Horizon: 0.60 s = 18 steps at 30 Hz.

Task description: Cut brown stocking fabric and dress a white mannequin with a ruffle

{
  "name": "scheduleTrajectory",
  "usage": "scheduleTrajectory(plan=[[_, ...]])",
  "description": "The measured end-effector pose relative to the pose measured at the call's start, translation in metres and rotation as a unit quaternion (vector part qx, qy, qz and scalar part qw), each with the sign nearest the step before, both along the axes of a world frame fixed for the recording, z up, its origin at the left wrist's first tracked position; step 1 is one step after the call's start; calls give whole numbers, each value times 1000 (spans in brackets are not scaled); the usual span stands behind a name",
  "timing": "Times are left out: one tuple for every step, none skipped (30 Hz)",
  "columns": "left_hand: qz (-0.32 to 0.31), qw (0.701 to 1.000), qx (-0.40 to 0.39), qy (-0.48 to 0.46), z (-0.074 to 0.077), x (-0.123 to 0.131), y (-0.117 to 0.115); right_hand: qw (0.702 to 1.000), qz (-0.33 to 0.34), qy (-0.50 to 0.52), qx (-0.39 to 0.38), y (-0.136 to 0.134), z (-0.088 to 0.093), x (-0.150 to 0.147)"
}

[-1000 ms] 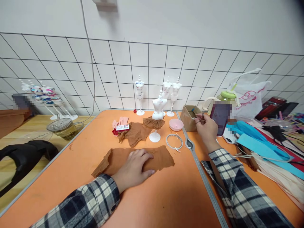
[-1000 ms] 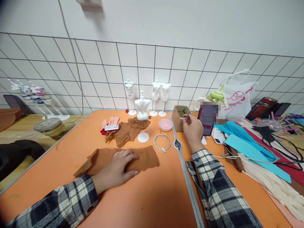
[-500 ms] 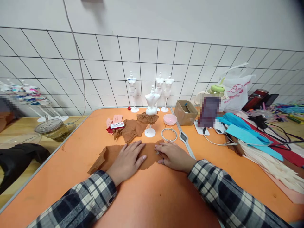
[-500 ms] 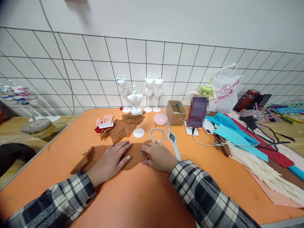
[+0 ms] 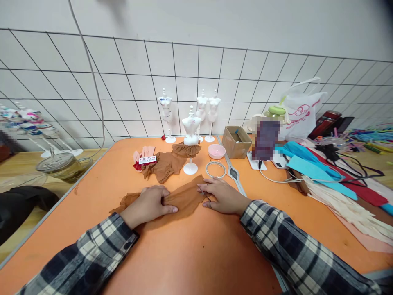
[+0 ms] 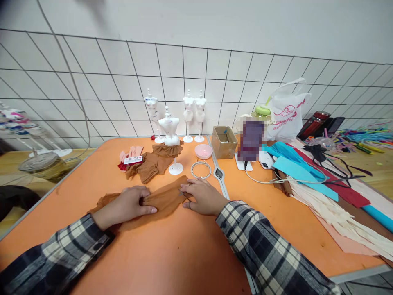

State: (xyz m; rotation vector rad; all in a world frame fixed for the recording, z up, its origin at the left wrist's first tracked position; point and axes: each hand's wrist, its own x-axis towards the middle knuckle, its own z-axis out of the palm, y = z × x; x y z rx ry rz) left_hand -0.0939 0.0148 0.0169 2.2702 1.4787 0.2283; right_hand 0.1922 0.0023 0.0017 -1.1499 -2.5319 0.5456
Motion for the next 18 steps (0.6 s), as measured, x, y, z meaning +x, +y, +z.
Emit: scheduleTrajectory(plan=[[8,999,-20,-34,2,-2,0,1000,0,16,7,-1,2,0],[17,996,-52,-73,4,-4,0,999,0,39,15,-4,5,-1],[25,989,-95,-112,5,-5,0,997,-3,68,21,-7,9,-3],[28,978,-144,-150,6,-6,0,994,-8,104,25,-11,12,-5],[28,965,-190,-181,7,-7,0,989,-17,143,21,-16,16,-8],[26,952,-226,-205,7,-8,1,983,-28,182,7,-21,19,-11],[26,942,-248,-226,7,-9,1,975,-37,220,-25,-27,21,-13],[32,935,-259,-242,7,-10,2,964,-32,248,-87,-32,22,-16],[42,929,-263,-256,7,-11,3,950,-18,256,-177,-37,23,-19],[53,923,-267,-271,7,-12,3,929,-2,245,-276,-42,23,-21],[62,915,-275,-289,7,-12,4,904,8,223,-364,-45,22,-23],[70,904,-286,-309,7,-12,4,879,11,199,-433,-47,21,-25],[76,892,-298,-331,7,-11,3,859,10,178,-480,-49,20,-26],[79,878,-310,-355,8,-11,3,845,4,167,-508,-49,19,-27],[77,864,-323,-377,9,-10,1,835,-1,166,-525,-50,18,-29],[71,851,-337,-396,9,-8,0,826,-2,169,-538,-49,18,-30],[62,840,-350,-411,10,-7,-2,817,2,172,-550,-49,17,-31],[52,830,-362,-420,11,-5,-3,811,5,177,-557,-48,17,-32]])
